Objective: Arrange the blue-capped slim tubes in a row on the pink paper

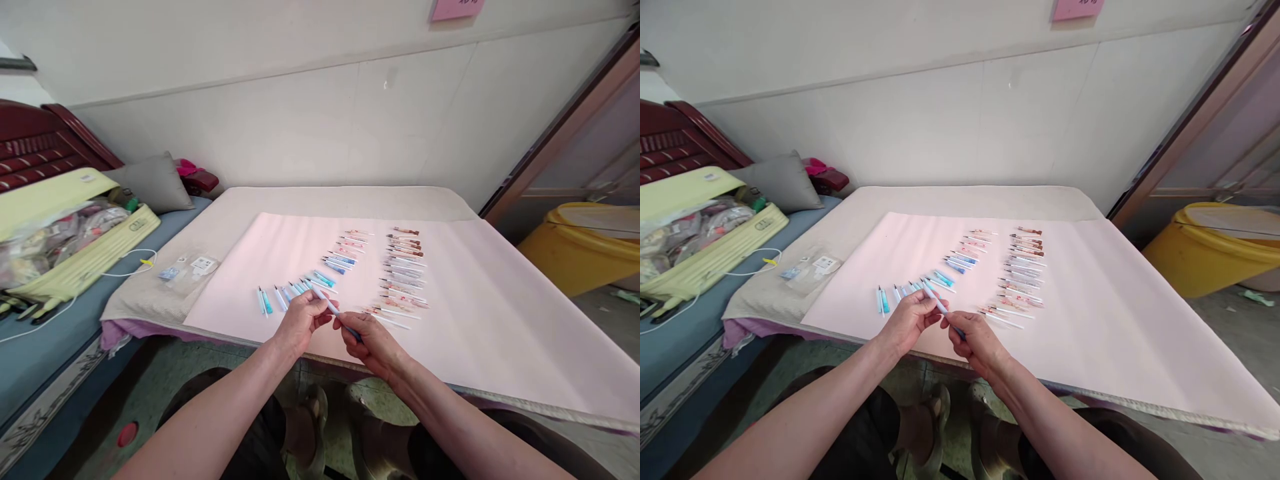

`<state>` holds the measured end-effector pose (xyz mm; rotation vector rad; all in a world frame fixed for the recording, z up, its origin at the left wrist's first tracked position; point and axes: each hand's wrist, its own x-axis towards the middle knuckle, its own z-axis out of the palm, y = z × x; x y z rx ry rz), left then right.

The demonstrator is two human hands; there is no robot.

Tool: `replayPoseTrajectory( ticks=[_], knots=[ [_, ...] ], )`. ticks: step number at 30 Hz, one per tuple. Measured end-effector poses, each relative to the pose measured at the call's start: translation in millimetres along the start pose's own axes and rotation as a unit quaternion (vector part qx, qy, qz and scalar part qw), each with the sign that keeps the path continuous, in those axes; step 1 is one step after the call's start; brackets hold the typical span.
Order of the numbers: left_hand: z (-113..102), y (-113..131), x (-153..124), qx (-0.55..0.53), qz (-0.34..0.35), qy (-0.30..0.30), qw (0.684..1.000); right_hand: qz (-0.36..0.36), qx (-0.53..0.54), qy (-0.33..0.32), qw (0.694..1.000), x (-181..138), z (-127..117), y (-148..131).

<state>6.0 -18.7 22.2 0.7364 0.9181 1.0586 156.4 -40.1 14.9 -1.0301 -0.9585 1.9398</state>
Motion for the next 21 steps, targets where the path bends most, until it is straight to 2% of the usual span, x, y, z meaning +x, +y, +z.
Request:
replayPoseTrajectory(
  ticks=[2,6,8,12,14,18,19,21],
  knots=[
    [-0.2,-1.0,-0.1,0.025,0.0,0.036,0.999,-0.053,-0.089,0.05,0.993,1.9,0.5,1.3],
    [-0.8,-3.0,1.3,0.05,-0.009,0.083,0.995,-0.148,-0.256,0.123,0.947,4.0,2.1,3.4],
    [0.1,-2.2,1.4,0.034,-0.012,0.077,0.996,-0.137,-0.266,0.124,0.946,4.4,1.4,4.5],
    [2.4,2.4,-0.2,-0.034,0.008,0.031,0.999,-0.066,-0.196,0.096,0.974,5.2,-1.1,6.4],
    [1.9,3.4,-0.6,-0.006,0.016,0.049,0.999,-0.077,-0.201,0.095,0.972,5.3,-0.8,6.5],
    [-1.4,1.4,0.8,0.091,0.015,0.128,0.988,-0.124,-0.259,0.103,0.952,5.0,1.5,6.0],
    [-1.8,1.0,1.3,0.082,0.011,0.125,0.989,-0.122,-0.264,0.106,0.951,5.2,1.4,6.0],
    [-1.4,1.2,2.1,0.025,0.0,0.083,0.996,-0.108,-0.26,0.115,0.953,5.8,0.1,5.9]
  ],
)
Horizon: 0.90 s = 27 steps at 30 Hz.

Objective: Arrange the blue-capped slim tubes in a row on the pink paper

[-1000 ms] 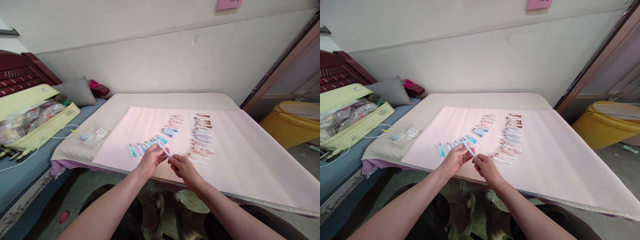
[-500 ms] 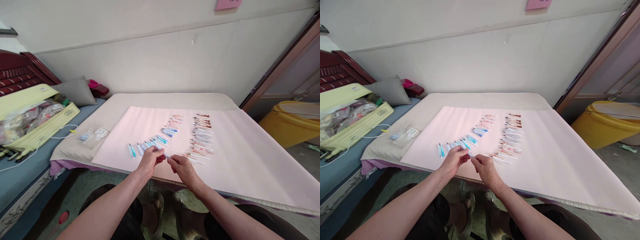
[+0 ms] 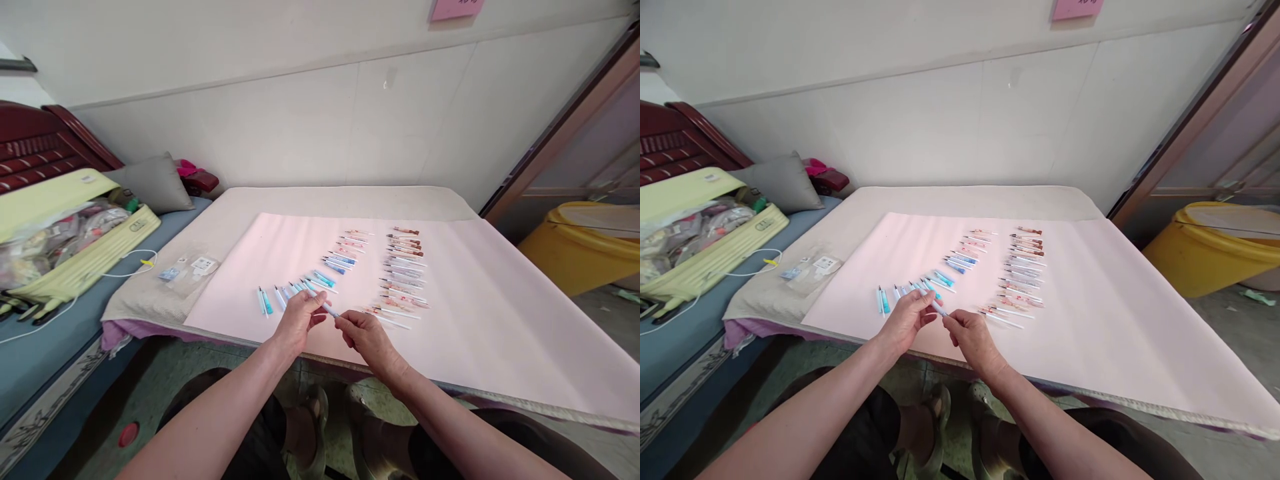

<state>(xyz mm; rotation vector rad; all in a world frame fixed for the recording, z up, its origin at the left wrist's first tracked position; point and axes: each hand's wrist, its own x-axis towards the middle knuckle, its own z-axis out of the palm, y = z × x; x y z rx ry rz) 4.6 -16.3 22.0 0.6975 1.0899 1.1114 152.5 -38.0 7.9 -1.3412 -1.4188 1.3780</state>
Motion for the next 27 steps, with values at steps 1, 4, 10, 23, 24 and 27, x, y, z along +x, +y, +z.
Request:
replayPoseTrajectory(
  ticks=[1,4,10,23,24,27],
  knots=[
    [0.5,0.4,0.1,-0.03,-0.007,-0.026,0.999,0.008,0.004,0.002,1.0,0.5,-0.8,0.4],
    [1.4,0.6,-0.1,-0.04,-0.013,-0.038,0.998,-0.003,0.007,0.006,1.0,1.0,-2.3,0.1],
    [-2.4,-4.0,0.7,0.052,0.004,0.072,0.996,-0.023,-0.022,0.022,0.999,-2.5,0.6,-5.8],
    [-6.3,0.0,7.4,-0.112,-0.044,0.067,0.99,0.046,0.056,-0.016,0.997,-0.3,-3.9,-1.6],
    [-6.9,1.0,8.6,-0.12,-0.043,0.076,0.989,0.047,0.065,-0.017,0.997,-0.5,-3.8,-1.7],
    [-8.3,4.7,11.6,-0.148,-0.039,0.091,0.984,0.044,0.101,-0.025,0.994,-1.2,-4.4,-2.8]
  ],
)
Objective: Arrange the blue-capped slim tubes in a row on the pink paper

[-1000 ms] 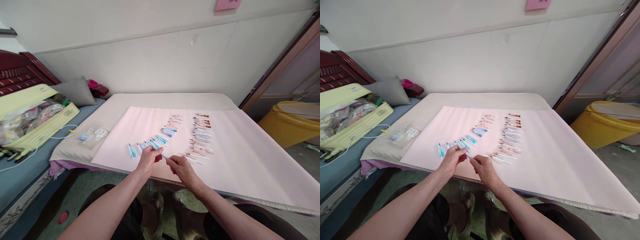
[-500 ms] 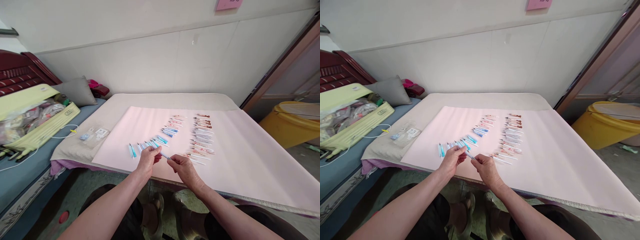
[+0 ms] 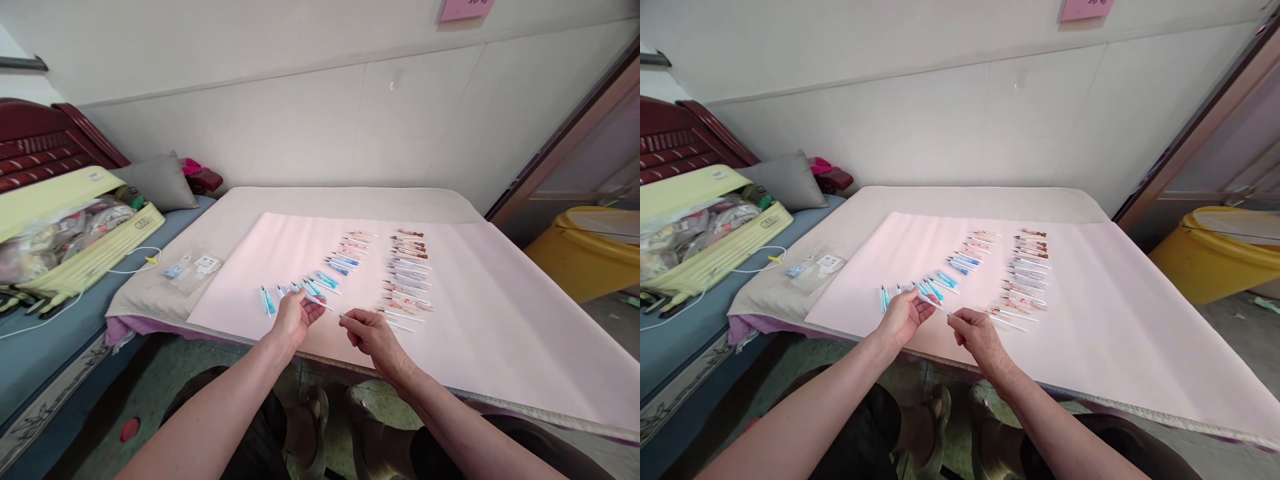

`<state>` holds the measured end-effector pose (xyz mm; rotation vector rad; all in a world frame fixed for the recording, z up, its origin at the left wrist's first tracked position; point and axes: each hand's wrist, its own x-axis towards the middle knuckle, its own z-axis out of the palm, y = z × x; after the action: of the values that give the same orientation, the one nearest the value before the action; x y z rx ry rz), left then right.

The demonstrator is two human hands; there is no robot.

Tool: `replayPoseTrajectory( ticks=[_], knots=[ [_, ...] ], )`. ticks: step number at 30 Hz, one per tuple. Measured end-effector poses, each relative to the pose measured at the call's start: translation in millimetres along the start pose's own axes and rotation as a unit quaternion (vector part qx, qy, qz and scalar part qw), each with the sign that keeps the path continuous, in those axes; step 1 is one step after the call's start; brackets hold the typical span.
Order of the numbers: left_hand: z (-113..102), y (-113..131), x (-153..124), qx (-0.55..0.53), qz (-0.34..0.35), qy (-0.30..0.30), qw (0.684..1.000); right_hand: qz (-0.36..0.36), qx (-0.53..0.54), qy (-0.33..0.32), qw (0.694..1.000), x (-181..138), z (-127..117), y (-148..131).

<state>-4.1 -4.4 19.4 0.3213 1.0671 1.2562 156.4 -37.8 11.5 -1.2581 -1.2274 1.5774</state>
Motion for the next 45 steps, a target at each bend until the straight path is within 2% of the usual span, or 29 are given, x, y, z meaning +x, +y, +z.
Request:
replayPoseTrajectory(
  ticks=[5,9,11,17,23,45],
  knots=[
    [0.2,5.6,0.2,-0.051,-0.03,0.016,0.998,-0.016,0.113,-0.027,0.993,-2.3,-2.0,-0.8],
    [-0.5,7.2,-2.2,-0.072,-0.044,0.011,0.996,0.002,0.224,-0.095,0.97,-4.6,-1.0,0.1],
    [-0.6,7.7,-3.5,-0.076,-0.043,0.007,0.996,-0.007,0.246,-0.12,0.962,-6.3,-0.1,-1.2],
    [0.6,11.2,-9.2,-0.075,-0.04,-0.011,0.996,-0.099,0.171,-0.212,0.957,-15.6,-4.9,-16.3],
    [0.7,12.2,-11.4,-0.074,-0.043,-0.025,0.996,-0.099,0.111,-0.282,0.948,-23.4,-8.6,-23.0],
    [-0.8,9.2,-10.7,-0.046,-0.041,-0.034,0.998,-0.073,0.122,-0.286,0.948,-23.4,-8.3,-22.2]
  ],
)
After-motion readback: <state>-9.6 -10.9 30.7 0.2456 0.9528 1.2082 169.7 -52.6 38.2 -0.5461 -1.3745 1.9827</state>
